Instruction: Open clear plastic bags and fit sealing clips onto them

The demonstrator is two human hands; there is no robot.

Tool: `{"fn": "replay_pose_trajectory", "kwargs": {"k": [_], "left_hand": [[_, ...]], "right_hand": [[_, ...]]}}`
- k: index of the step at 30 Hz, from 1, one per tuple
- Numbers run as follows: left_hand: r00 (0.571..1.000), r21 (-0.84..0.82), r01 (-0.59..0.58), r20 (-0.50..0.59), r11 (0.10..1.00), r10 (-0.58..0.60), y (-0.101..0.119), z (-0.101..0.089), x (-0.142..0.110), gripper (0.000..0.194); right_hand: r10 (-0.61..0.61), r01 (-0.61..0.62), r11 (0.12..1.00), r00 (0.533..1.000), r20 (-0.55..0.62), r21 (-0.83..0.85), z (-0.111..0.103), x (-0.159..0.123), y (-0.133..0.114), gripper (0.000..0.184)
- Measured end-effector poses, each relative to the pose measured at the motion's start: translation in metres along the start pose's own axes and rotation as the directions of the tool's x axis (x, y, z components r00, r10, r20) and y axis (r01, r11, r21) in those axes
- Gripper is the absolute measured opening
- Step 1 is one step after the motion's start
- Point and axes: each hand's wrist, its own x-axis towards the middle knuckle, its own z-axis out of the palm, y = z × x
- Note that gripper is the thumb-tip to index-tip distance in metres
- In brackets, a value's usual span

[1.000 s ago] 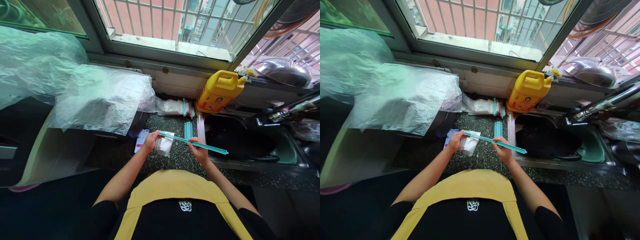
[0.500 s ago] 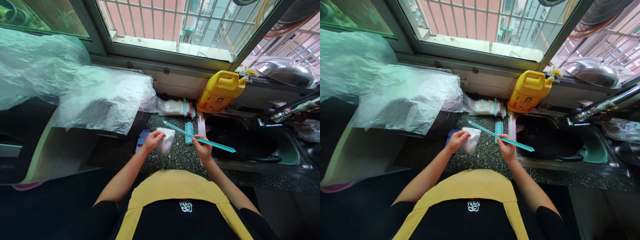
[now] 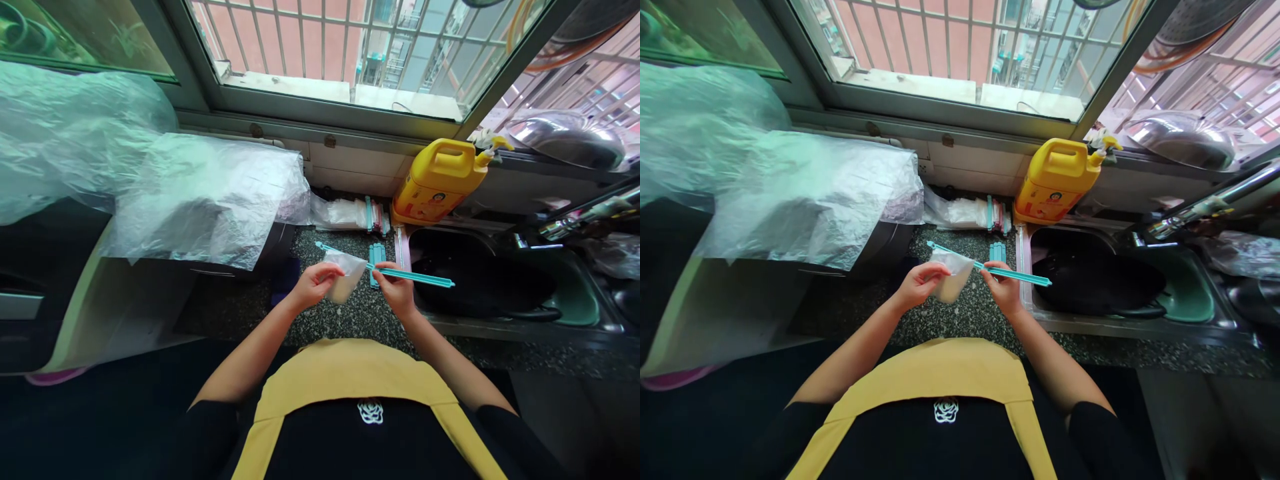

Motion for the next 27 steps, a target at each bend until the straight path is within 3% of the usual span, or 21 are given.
{"fn": "replay_pose_trajectory", "kwargs": {"k": [13,17,21,25,27], "left_hand": [[0.997,0.094,-0.048,0.058,0.994,0.042,-0.002,0.002,0.002,0.019],[0.999,0.082,-0.022,0.045,0.996,0.018,-0.003,0.006,0.002,0.017],[0.995,0.085,-0.085,0.064,0.993,0.08,-0.01,0.011,-0.006,0.019],[0.977,0.166,-0.147,-0.129,0.975,0.169,-0.039,0.007,-0.023,0.026],[0.959,0.295,0.002,-0.27,0.956,0.082,-0.06,0.001,-0.03,0.024]], "right_hand": [[0.05,-0.053,0.996,0.998,0.048,0.073,0.014,0.003,-0.006,0.026],[0.042,-0.044,0.998,0.998,0.04,0.041,0.016,0.002,-0.008,0.023],[0.044,-0.043,0.999,0.998,0.046,-0.021,0.016,0.002,-0.005,0.018],[0.05,-0.049,0.997,0.999,0.005,-0.061,0.015,0.003,0.003,0.017],[0.055,-0.056,0.997,0.998,-0.015,-0.054,0.014,0.005,0.007,0.019]]}}
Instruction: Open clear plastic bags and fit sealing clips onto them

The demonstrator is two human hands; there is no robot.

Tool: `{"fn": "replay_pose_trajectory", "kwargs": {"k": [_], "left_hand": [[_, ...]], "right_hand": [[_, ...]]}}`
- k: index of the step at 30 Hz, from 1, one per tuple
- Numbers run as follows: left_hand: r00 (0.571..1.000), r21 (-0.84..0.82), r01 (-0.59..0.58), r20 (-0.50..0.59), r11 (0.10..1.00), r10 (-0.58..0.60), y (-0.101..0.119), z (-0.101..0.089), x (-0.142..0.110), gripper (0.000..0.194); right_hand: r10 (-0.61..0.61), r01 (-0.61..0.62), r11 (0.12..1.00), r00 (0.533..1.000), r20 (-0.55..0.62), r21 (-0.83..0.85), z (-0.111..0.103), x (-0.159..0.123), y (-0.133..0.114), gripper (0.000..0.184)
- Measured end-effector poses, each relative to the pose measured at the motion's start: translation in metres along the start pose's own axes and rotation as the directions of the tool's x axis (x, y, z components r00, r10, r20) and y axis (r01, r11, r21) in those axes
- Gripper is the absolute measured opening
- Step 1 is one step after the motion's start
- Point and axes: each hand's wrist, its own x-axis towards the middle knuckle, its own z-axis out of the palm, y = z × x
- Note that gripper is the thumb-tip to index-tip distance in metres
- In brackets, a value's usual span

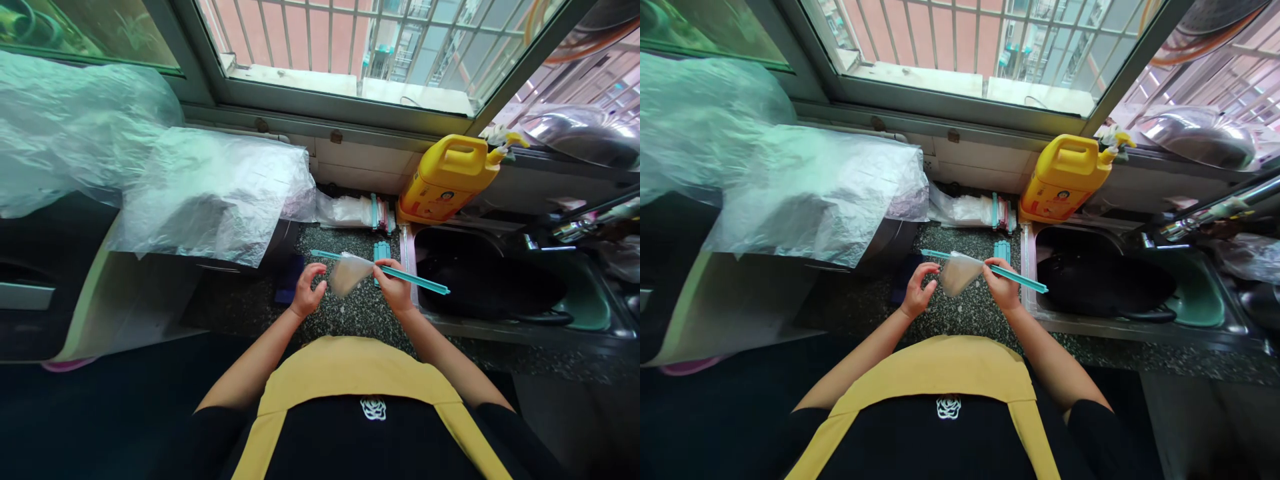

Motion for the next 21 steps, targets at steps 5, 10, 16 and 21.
{"fn": "replay_pose_trajectory", "kwargs": {"k": [5,10,16,21], "left_hand": [[0.933,0.387,0.357,-0.108,0.85,-0.342,-0.041,-0.003,-0.006,0.021],[0.938,0.001,0.342,-0.064,0.94,-0.341,-0.024,0.0,0.008,0.024],[0.908,-0.476,0.418,0.235,0.773,-0.347,0.031,0.013,0.031,0.056],[0.818,-0.53,0.562,0.243,0.635,-0.521,0.048,0.031,0.034,0.042]], "right_hand": [[0.008,-0.008,1.0,1.0,-0.015,0.018,-0.001,0.003,0.002,0.023],[0.013,-0.013,1.0,1.0,-0.007,0.026,-0.002,0.002,-0.006,0.02],[0.028,-0.028,0.999,1.0,-0.006,0.043,-0.002,0.001,-0.011,0.018],[0.036,-0.036,0.999,0.999,-0.012,0.017,-0.003,0.001,-0.011,0.018]]}}
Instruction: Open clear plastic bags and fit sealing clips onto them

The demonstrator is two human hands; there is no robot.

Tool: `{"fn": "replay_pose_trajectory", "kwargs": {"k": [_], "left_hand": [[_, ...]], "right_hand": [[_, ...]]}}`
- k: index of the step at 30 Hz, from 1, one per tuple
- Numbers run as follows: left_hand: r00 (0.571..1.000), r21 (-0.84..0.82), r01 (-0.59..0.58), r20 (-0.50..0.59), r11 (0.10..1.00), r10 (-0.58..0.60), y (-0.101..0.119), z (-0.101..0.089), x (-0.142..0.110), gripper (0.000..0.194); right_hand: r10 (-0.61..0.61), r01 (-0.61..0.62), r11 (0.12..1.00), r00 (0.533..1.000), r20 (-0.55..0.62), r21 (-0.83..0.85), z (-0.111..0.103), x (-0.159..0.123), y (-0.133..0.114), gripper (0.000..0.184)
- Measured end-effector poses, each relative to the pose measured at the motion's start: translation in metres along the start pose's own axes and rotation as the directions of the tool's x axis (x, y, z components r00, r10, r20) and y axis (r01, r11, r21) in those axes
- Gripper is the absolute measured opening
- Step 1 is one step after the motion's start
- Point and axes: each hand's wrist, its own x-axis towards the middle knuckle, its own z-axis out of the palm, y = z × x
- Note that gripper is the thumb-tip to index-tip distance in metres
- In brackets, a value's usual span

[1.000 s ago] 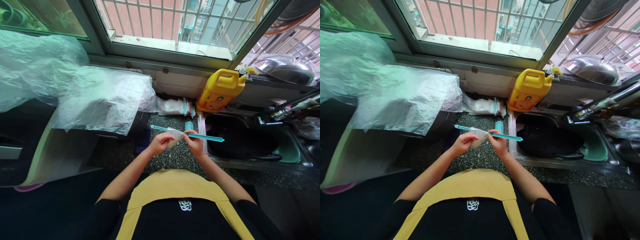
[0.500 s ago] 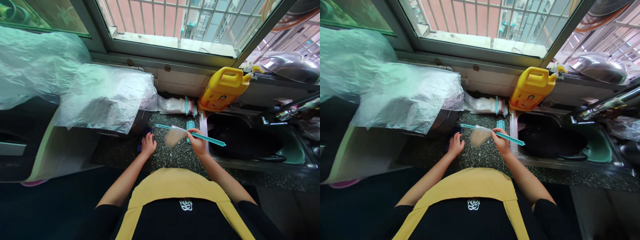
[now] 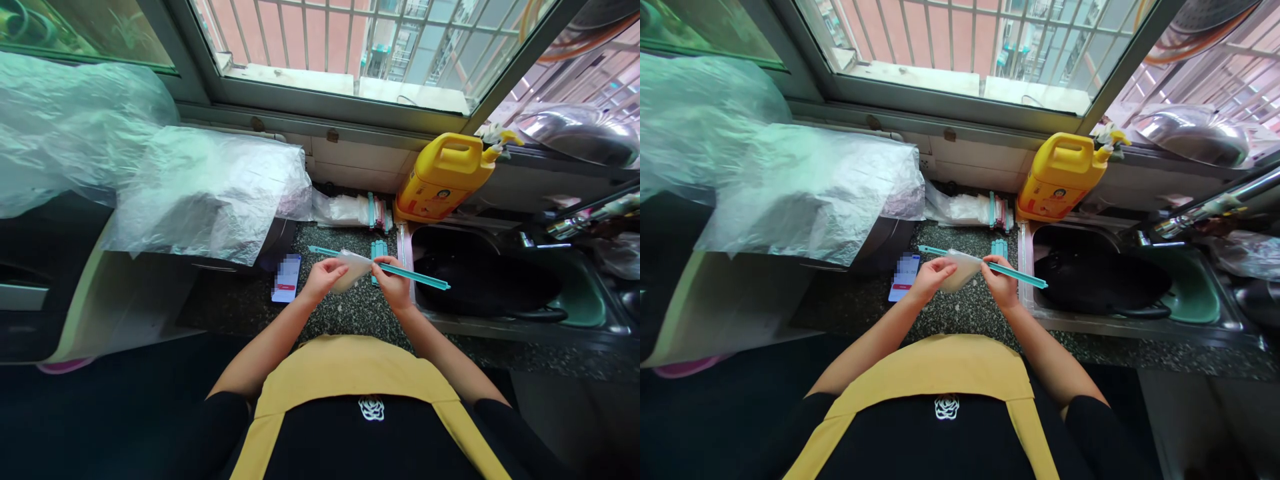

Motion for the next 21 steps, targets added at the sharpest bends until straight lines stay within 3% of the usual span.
{"fn": "replay_pose_trajectory", "kwargs": {"k": [7,21], "left_hand": [[0.981,-0.253,0.024,-0.179,0.967,-0.071,0.002,0.003,0.0,0.037],[0.954,-0.509,0.06,-0.225,0.859,-0.2,0.013,0.012,-0.002,0.033]], "right_hand": [[0.016,-0.016,0.999,1.0,0.012,0.028,-0.001,-0.003,0.0,0.024],[-0.012,0.011,1.0,0.999,0.038,0.009,-0.003,-0.003,0.005,0.023]]}}
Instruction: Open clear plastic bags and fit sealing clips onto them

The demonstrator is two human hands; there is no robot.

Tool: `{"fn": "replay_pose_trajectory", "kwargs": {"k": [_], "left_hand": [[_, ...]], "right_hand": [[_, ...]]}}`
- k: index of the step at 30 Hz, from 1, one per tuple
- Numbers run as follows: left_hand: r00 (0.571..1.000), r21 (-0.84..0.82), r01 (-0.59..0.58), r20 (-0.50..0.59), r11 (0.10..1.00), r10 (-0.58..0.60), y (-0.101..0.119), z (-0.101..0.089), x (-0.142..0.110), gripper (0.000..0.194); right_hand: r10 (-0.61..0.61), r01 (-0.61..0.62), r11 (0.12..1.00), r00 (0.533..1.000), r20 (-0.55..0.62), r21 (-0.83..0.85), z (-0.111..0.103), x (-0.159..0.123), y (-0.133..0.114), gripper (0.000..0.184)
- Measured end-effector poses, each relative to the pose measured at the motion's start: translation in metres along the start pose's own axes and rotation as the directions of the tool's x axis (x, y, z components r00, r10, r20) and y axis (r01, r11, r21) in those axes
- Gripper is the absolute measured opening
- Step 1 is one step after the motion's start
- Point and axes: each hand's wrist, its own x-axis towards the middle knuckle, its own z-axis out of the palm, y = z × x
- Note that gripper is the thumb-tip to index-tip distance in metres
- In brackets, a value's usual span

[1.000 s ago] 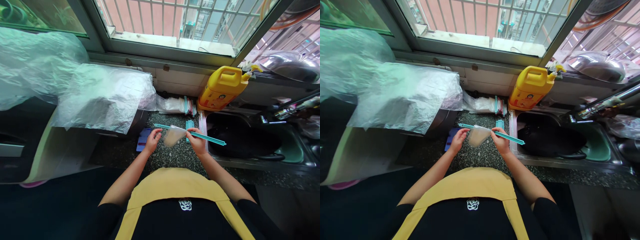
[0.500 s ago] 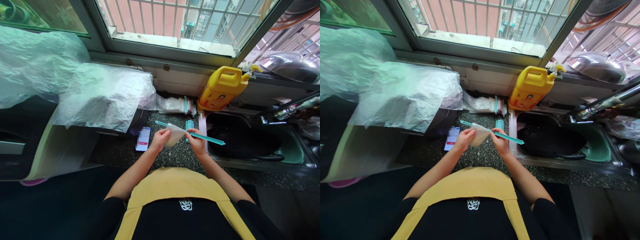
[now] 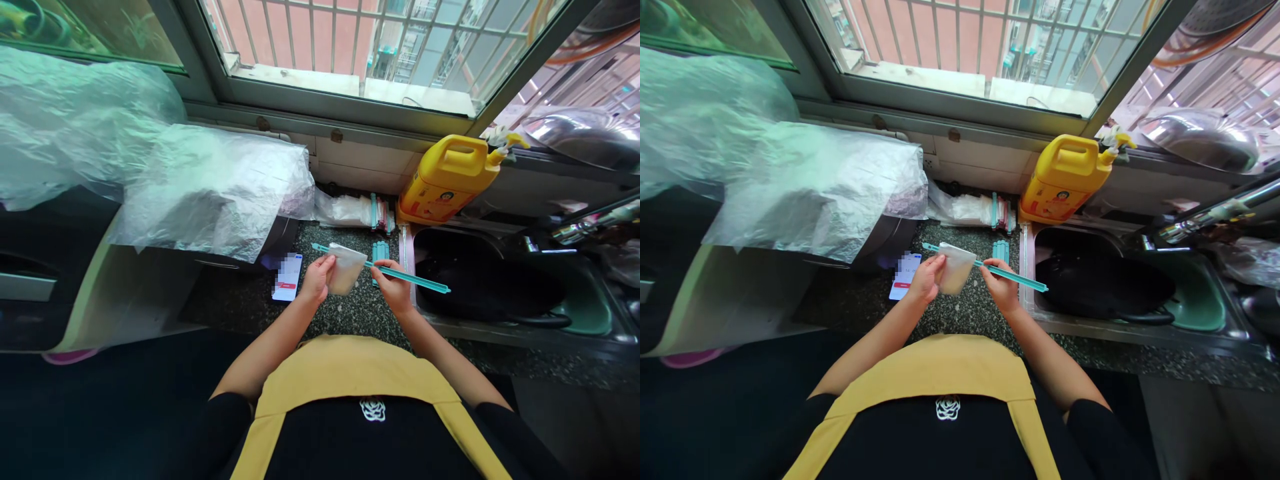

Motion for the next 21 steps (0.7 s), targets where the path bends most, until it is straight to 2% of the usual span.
{"fn": "replay_pose_trajectory", "kwargs": {"k": [13,17,21], "left_hand": [[0.999,-0.049,-0.001,-0.05,0.999,-0.001,-0.003,0.001,0.0,0.029],[0.998,-0.046,0.005,-0.067,0.999,-0.008,-0.002,0.0,0.0,0.027],[0.998,-0.05,0.003,-0.067,0.999,-0.007,-0.001,0.001,0.001,0.026]], "right_hand": [[-0.089,0.097,0.992,0.992,0.093,-0.083,-0.007,-0.001,0.008,0.022],[-0.133,0.141,0.988,0.983,0.13,-0.059,-0.01,0.0,0.012,0.025],[-0.196,0.199,0.98,0.973,0.12,-0.018,-0.013,-0.002,0.011,0.027]]}}
